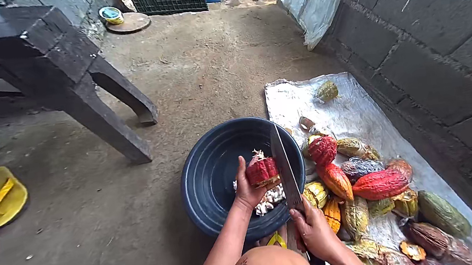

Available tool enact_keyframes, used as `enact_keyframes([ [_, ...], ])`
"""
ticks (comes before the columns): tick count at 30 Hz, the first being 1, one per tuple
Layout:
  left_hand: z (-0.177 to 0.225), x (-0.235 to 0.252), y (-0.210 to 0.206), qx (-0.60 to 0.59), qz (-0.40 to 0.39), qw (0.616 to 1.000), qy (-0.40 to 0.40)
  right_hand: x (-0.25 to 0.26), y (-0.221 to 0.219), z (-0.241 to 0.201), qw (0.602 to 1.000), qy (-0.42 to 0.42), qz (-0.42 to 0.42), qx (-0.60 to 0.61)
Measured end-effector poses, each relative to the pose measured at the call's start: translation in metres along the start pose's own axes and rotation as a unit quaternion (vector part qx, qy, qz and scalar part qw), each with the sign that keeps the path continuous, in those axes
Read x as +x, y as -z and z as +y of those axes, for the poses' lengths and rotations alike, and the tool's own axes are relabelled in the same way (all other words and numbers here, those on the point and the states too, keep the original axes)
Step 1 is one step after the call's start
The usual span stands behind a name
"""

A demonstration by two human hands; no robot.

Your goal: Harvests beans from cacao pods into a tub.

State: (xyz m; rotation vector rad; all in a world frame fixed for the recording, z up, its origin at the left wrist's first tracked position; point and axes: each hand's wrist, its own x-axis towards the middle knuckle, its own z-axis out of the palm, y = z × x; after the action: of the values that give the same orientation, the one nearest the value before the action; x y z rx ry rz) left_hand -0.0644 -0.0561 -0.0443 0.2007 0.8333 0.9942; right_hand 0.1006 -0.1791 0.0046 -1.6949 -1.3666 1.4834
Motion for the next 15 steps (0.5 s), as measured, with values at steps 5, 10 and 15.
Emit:
enact_keyframes([
  [5,-0.004,0.005,0.002,0.090,0.147,0.985,-0.029,-0.015,0.009,-0.004,0.959,0.215,0.182,-0.043],
  [10,0.000,0.003,-0.004,0.089,0.159,0.982,-0.046,-0.023,0.008,-0.048,0.827,0.457,0.325,0.047],
  [15,-0.002,-0.004,-0.008,0.150,0.131,0.977,-0.079,0.008,-0.022,0.025,0.986,0.056,0.096,-0.124],
])
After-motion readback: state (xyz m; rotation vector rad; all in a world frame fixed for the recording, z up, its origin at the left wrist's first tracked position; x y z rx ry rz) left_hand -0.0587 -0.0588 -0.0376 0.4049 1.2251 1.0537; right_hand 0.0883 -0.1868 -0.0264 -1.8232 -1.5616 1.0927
